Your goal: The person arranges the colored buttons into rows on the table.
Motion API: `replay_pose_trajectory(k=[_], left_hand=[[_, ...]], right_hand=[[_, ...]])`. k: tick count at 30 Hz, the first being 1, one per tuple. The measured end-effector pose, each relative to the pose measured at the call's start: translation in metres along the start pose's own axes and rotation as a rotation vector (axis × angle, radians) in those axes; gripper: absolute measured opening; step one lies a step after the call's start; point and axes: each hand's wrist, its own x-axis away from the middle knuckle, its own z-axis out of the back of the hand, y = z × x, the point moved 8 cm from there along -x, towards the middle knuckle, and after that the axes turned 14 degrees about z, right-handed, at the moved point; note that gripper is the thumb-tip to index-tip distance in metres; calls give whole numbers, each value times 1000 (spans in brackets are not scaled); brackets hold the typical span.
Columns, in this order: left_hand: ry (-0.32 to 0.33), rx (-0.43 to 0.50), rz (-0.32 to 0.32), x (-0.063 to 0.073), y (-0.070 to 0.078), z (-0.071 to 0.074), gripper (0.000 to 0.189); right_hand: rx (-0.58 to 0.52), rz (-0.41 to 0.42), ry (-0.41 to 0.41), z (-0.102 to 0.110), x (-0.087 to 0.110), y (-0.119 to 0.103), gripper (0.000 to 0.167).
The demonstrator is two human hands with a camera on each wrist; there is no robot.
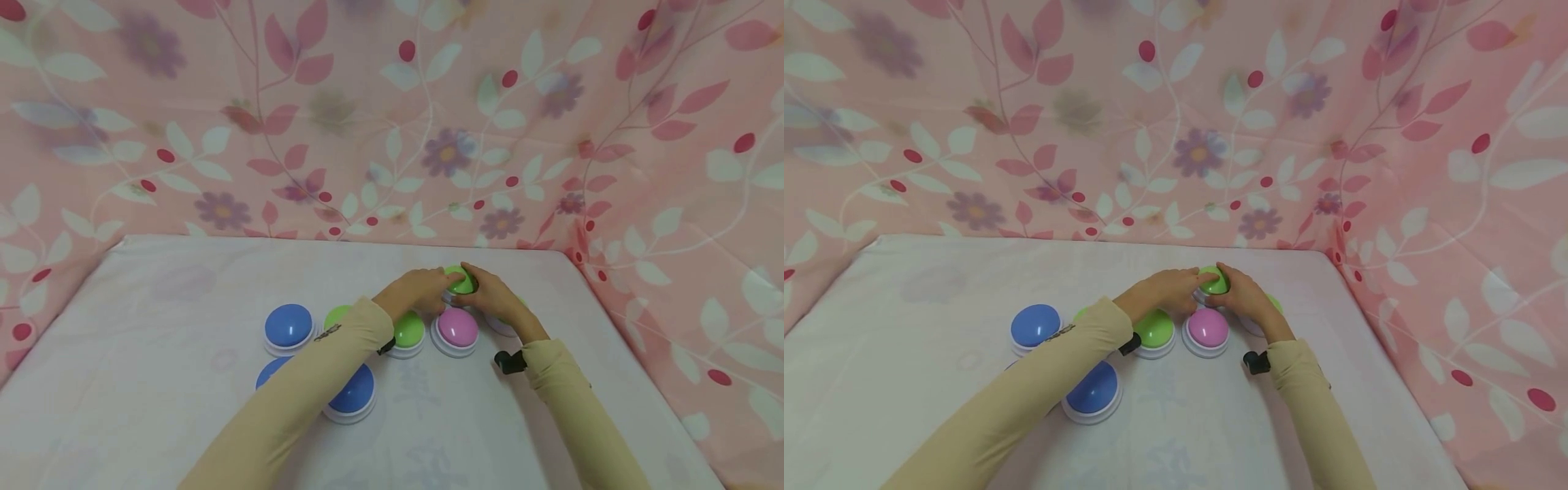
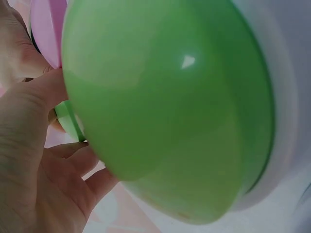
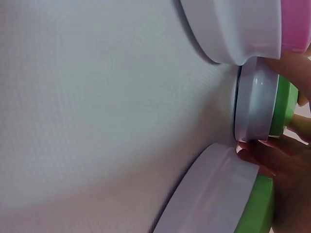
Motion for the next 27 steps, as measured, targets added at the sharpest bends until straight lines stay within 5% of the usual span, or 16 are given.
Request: replay_pose_trajectory(k=[10,27], left_hand=[[39,-10,-24,-2,-2,2,72],[310,-54,-150,20,-15,35,64]], right_hand=[[46,31,5,4,-1,-3,90],[32,112,111,26,-5,-39,78]])
